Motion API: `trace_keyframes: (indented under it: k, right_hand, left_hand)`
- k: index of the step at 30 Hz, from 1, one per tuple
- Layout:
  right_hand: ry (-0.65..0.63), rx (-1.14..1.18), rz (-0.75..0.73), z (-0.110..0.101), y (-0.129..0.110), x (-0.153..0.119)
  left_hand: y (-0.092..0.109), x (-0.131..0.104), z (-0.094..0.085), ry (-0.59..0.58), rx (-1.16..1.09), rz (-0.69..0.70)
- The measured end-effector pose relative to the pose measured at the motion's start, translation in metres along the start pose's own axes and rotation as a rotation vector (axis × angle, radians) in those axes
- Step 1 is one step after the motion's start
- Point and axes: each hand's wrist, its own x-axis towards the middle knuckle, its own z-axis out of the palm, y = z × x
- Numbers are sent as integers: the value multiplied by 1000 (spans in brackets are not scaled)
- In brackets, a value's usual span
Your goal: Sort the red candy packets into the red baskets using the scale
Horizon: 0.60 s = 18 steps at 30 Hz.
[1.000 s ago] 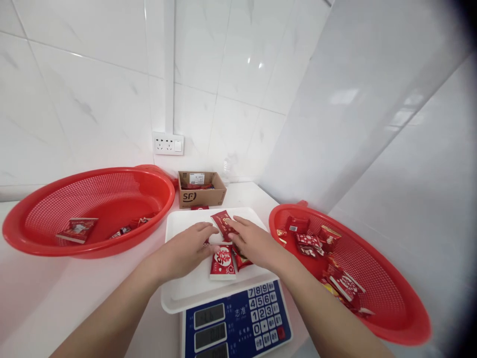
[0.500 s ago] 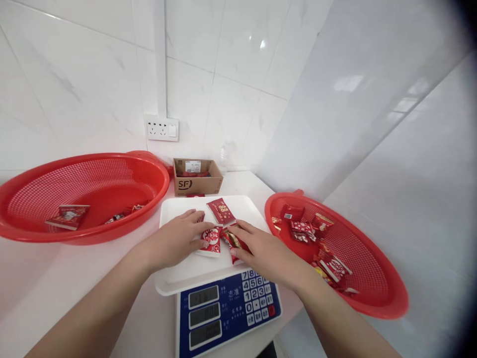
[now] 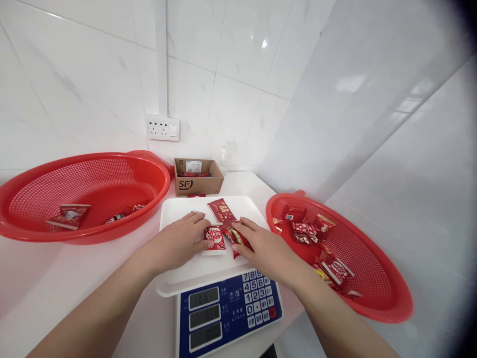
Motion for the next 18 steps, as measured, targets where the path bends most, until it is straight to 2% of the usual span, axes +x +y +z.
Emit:
trace_keyframes:
  k: [4, 6, 9, 13, 18]
  right_hand:
    - [13, 4, 1, 0, -3, -1]
    - [6, 28, -25, -2, -6, -4]
    - [-33, 54, -55, -6, -8, -7]
    - [-87, 59, -52, -3, -7, -7]
    - [-43, 50, -58, 4, -3, -3]
  left_hand:
    - [3, 0, 0, -7, -31, 35]
    - [2, 0, 1, -4, 1, 10]
    - [0, 1, 3, -11, 53, -31]
    - [-2, 1, 5, -20, 39, -5]
    - [-2, 0, 8, -83, 10, 47]
